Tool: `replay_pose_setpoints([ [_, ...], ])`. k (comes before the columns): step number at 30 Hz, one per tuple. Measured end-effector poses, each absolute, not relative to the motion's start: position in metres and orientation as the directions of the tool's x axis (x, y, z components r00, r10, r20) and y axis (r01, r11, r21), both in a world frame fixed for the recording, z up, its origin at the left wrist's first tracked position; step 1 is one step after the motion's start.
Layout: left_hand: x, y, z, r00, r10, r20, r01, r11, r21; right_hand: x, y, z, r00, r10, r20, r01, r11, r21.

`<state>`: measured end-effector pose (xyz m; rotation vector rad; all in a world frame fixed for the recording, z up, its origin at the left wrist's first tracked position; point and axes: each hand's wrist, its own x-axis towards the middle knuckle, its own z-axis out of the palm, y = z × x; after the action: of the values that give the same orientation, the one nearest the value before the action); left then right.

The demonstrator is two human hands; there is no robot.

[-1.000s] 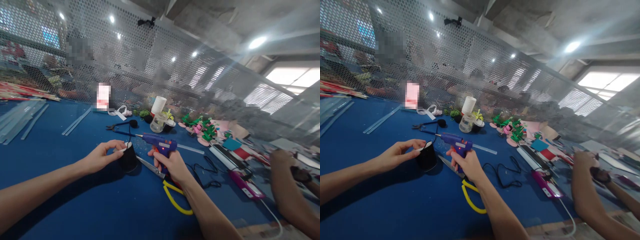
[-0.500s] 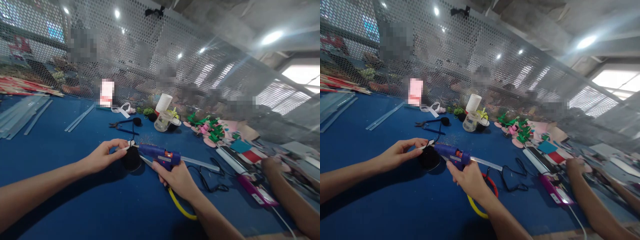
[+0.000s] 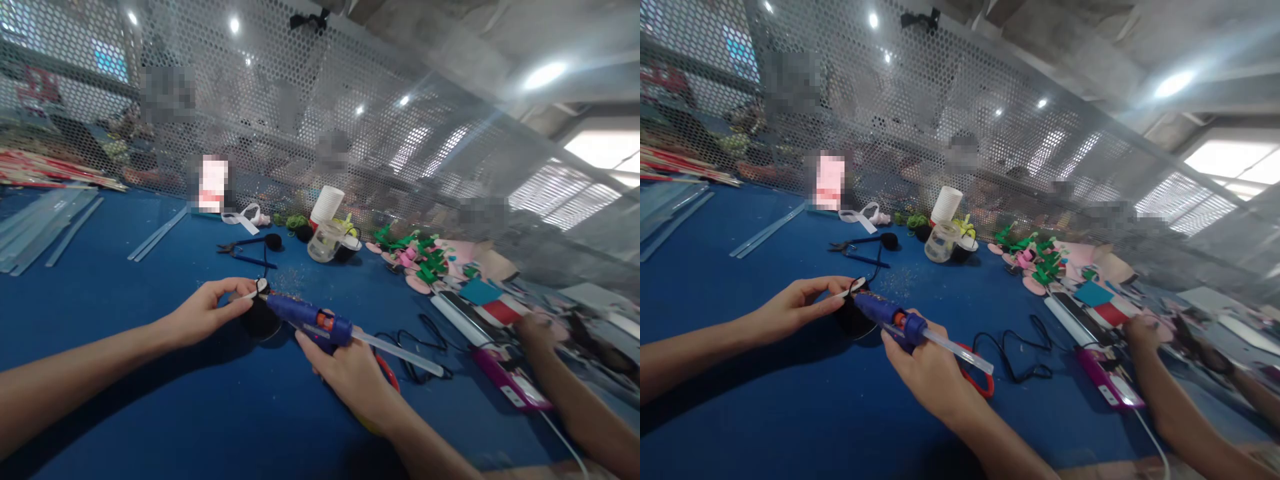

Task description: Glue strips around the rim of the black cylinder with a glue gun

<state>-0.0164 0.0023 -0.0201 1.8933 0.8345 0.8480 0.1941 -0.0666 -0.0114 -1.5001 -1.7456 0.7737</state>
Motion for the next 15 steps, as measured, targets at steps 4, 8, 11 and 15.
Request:
replay_pose_setpoints([
  [4,-0.016,0.002,-0.02,0.548,0.806,0.226,0.201,-0.39,0.899,0.192,-0.069,-0.009,-0.033,0.987,0.157,0.61,0.144,-0.779],
  [8,-0.016,0.002,-0.02,0.565,0.792,0.232,0.181,-0.393,0.902,0.193,-0.069,-0.007,-0.061,0.982,0.178,0.636,0.176,-0.752],
  [11,-0.017,0.004,-0.021,0.571,0.786,0.237,0.152,-0.385,0.91,0.195,-0.068,-0.011,-0.034,0.983,0.181,0.653,0.159,-0.74],
  [15,-0.018,0.005,-0.022,0.587,0.774,0.236,0.129,-0.377,0.917,0.197,-0.066,-0.018,-0.023,0.983,0.181,0.647,0.153,-0.747],
])
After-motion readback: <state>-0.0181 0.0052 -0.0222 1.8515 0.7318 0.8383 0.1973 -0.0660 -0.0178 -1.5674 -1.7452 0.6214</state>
